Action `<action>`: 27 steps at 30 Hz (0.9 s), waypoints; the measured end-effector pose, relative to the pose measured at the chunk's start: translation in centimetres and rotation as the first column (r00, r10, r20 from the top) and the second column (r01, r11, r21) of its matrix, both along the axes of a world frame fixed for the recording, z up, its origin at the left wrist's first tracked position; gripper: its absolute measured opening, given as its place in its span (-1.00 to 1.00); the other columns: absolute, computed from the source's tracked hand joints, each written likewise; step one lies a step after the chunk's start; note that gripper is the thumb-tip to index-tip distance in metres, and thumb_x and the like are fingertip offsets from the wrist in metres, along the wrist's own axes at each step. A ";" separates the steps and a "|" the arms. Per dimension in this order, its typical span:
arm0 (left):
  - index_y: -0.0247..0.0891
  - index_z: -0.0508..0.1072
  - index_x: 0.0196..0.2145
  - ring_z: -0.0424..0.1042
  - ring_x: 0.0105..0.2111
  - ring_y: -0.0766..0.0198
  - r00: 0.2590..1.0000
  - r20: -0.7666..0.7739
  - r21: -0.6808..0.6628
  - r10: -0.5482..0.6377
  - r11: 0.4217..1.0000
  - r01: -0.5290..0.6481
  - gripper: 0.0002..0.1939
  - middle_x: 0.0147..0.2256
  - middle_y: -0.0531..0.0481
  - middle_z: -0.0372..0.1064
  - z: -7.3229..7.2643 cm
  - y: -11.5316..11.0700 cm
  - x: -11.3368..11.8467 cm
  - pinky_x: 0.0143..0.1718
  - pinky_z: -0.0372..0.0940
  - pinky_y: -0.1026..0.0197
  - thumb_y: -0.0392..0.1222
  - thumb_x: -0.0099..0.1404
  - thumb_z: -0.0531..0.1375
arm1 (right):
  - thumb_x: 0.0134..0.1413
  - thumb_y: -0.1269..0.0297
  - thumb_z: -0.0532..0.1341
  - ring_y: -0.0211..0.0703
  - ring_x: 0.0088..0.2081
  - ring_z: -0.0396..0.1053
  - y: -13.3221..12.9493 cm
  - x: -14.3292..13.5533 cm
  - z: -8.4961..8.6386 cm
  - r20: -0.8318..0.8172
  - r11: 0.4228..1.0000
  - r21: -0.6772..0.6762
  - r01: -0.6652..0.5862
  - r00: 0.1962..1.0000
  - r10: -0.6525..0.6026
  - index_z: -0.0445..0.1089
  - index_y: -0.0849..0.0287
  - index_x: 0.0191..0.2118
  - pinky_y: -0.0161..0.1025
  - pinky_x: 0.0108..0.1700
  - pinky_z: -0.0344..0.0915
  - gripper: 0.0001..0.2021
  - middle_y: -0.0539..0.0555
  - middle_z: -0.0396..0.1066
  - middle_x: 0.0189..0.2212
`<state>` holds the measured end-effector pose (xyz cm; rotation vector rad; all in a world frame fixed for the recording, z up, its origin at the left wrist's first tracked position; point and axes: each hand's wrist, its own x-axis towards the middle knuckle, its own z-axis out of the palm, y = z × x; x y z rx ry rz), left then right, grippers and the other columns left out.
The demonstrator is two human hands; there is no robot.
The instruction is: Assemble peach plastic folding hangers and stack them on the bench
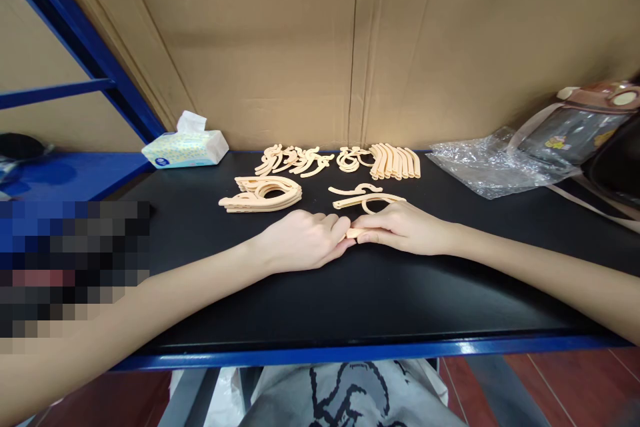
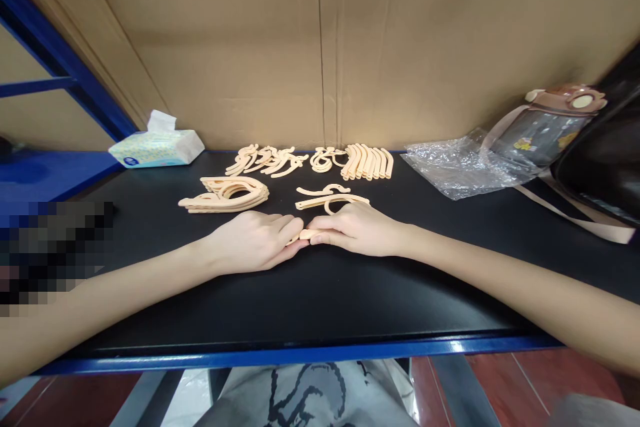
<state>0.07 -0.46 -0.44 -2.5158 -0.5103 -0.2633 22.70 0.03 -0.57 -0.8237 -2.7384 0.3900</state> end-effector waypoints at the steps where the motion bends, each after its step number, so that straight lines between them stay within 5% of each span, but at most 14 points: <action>1: -0.27 0.21 -0.40 0.41 -0.60 0.25 1.000 -0.001 -0.004 0.005 1.000 -0.005 -0.67 -0.54 0.05 0.34 0.0 0.0 0.0 -0.64 0.07 0.20 -0.12 0.46 -0.16 | 0.33 0.09 -0.06 -0.27 -0.43 0.28 0.0 0.0 0.0 -0.001 1.000 -0.003 -0.001 1.000 0.001 0.42 0.09 -0.09 -0.31 -0.36 0.09 -0.65 -0.03 0.44 -0.42; 14: -0.28 0.25 -0.34 0.43 -0.54 0.27 0.999 -0.019 -0.347 0.036 0.937 -0.040 -0.76 -0.43 0.04 0.42 0.5 0.6 0.1 -0.60 0.06 0.26 -0.10 0.41 -0.03 | 0.33 0.11 -0.08 -0.27 -0.45 0.30 -0.1 0.1 -0.8 -0.008 0.994 0.105 0.018 1.000 -0.017 0.40 0.15 -0.12 -0.31 -0.37 0.12 -0.64 0.02 0.42 -0.44; 27: -0.26 0.26 -0.32 0.39 -0.54 0.29 0.999 0.043 -0.419 0.016 0.908 0.004 -0.77 -0.43 0.07 0.39 0.4 1.0 -0.1 -0.56 0.06 0.25 -0.10 0.42 -0.04 | 0.33 0.08 -0.10 -0.26 -0.46 0.31 -0.3 -0.1 -1.0 0.010 0.979 0.194 0.054 0.998 -0.057 0.37 0.15 -0.14 -0.31 -0.39 0.12 -0.63 0.04 0.42 -0.43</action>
